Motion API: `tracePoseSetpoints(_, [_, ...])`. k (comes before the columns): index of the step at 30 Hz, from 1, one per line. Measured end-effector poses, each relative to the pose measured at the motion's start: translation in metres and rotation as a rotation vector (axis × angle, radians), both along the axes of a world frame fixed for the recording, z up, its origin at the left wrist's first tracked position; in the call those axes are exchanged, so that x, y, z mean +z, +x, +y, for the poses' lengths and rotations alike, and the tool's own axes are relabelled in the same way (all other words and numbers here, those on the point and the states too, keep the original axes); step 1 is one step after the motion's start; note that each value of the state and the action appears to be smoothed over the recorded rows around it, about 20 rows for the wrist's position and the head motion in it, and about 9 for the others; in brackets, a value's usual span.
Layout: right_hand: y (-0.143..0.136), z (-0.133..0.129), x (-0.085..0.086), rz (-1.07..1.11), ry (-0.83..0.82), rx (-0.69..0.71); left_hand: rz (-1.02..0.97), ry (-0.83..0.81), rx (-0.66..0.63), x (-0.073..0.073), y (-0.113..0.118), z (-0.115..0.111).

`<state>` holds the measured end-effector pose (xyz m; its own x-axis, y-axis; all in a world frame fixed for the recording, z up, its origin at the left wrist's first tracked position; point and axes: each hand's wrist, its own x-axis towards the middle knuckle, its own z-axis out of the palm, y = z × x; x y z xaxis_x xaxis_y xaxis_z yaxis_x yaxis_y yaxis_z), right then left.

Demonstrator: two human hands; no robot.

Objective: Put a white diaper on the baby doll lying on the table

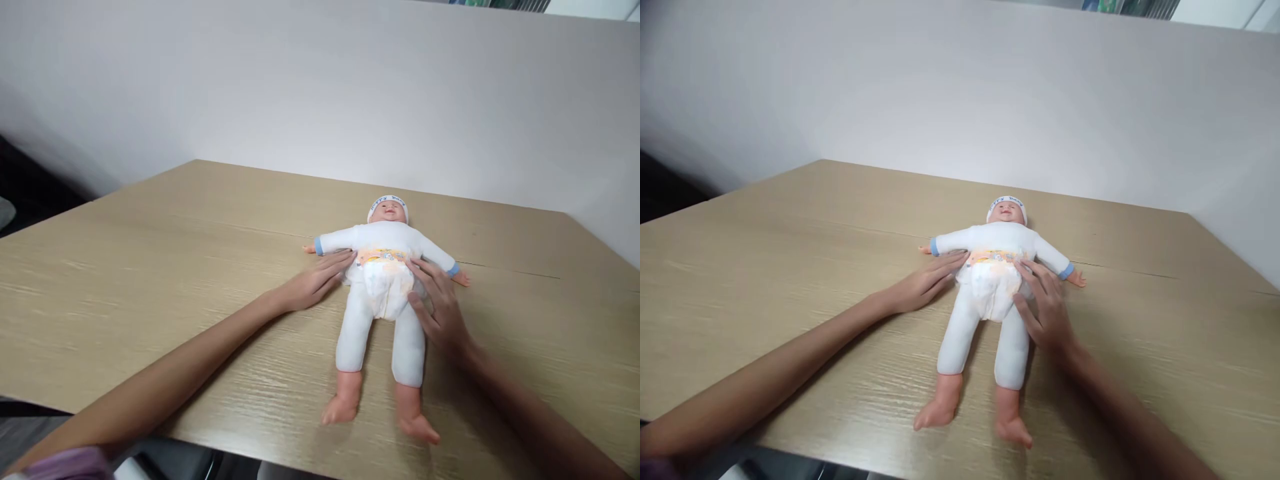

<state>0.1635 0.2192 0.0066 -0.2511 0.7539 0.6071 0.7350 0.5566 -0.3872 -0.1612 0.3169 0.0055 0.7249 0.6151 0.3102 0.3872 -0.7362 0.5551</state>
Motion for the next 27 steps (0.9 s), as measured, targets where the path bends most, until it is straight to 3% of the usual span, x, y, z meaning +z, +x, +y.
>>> tracePoseSetpoints(4, [-0.014, 0.014, 0.025, 0.003, 0.116, -0.11, 0.091, 0.078, 0.311, -0.014, -0.032, -0.01])
tracePoseSetpoints(7, [-0.039, 0.035, 0.049, -0.023, 0.108, -0.029, 0.106, 0.073, 0.479, -0.013, -0.028, -0.007])
tracePoseSetpoints(10, [-0.062, 0.057, 0.06, -0.08, -0.026, 0.006, 0.13, 0.022, 0.542, -0.012, -0.015, 0.001])
tracePoseSetpoints(15, [-0.07, 0.076, 0.05, -0.173, -0.141, -0.036, 0.089, -0.217, 0.546, -0.006, -0.009, 0.008])
tracePoseSetpoints(19, [-0.065, 0.076, 0.049, -0.164, -0.169, -0.005, -0.141, -0.369, 0.453, 0.014, -0.003, 0.004])
tracePoseSetpoints(23, [-0.066, 0.072, 0.053, -0.18, -0.198, 0.0, -0.372, -0.482, 0.328, 0.034, 0.028, 0.001])
tracePoseSetpoints(27, [-0.069, 0.07, 0.055, -0.191, -0.176, 0.006, -0.459, -0.568, 0.237, 0.039, 0.067, 0.003])
